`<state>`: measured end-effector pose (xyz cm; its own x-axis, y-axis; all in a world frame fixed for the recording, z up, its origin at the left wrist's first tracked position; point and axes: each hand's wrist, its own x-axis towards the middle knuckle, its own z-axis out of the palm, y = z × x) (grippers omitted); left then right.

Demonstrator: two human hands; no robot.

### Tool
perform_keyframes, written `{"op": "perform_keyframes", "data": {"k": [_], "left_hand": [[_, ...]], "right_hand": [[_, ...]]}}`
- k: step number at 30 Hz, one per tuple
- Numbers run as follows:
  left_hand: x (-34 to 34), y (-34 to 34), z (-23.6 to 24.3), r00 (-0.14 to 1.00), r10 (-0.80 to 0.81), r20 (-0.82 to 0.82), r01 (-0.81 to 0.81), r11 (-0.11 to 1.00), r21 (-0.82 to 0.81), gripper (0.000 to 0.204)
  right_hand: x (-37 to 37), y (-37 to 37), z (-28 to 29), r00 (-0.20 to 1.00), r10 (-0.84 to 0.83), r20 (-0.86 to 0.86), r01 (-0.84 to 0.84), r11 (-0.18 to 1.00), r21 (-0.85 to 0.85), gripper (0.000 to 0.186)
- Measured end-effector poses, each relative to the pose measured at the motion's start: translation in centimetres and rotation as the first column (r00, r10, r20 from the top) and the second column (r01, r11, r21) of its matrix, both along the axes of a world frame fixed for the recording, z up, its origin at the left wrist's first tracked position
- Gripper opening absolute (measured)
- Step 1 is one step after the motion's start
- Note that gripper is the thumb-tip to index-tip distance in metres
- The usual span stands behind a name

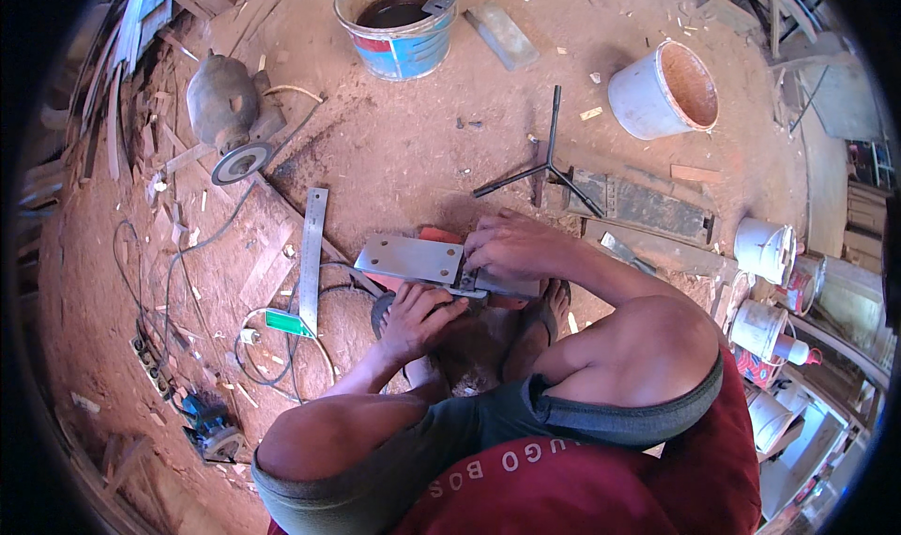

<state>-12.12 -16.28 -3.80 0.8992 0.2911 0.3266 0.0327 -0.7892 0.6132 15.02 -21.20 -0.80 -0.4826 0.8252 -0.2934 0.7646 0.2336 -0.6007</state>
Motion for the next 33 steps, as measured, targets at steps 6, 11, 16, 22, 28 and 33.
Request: {"op": "perform_keyframes", "data": {"k": [6,11,16,22,28,33], "left_hand": [[1.1,-0.6,-0.5,0.986,0.128,0.103,-0.129,0.992,0.008,0.044],[2.0,-0.7,-1.0,0.977,0.168,0.13,-0.172,0.985,0.021,0.043],[1.5,-0.8,-0.8,0.98,0.166,0.109,-0.171,0.984,0.045,0.039],[1.2,-1.1,-1.0,0.984,0.154,0.094,-0.159,0.986,0.043,0.046],[0.4,-1.5,-1.1,0.994,0.086,0.064,-0.093,0.99,0.102,0.052],[0.2,-1.1,-0.9,1.0,-0.018,-0.021,0.021,0.986,0.168,0.062]], "right_hand": [[0.3,-0.8,-1.2,0.996,0.03,-0.084,-0.016,0.986,0.165,0.033],[1.0,-0.2,-1.5,0.993,0.087,-0.085,-0.077,0.991,0.109,0.028],[0.5,0.3,-2.3,0.992,0.125,0.015,-0.124,0.947,0.297,0.018],[0.8,-1.0,-2.3,0.994,0.1,0.036,-0.105,0.878,0.467,0.015],[8.7,-5.5,-2.9,0.474,-0.824,-0.311,0.879,0.422,0.221,0.018],[17.3,-11.9,-6.8,0.161,-0.975,-0.151,0.986,0.15,0.078,0.02]]}}
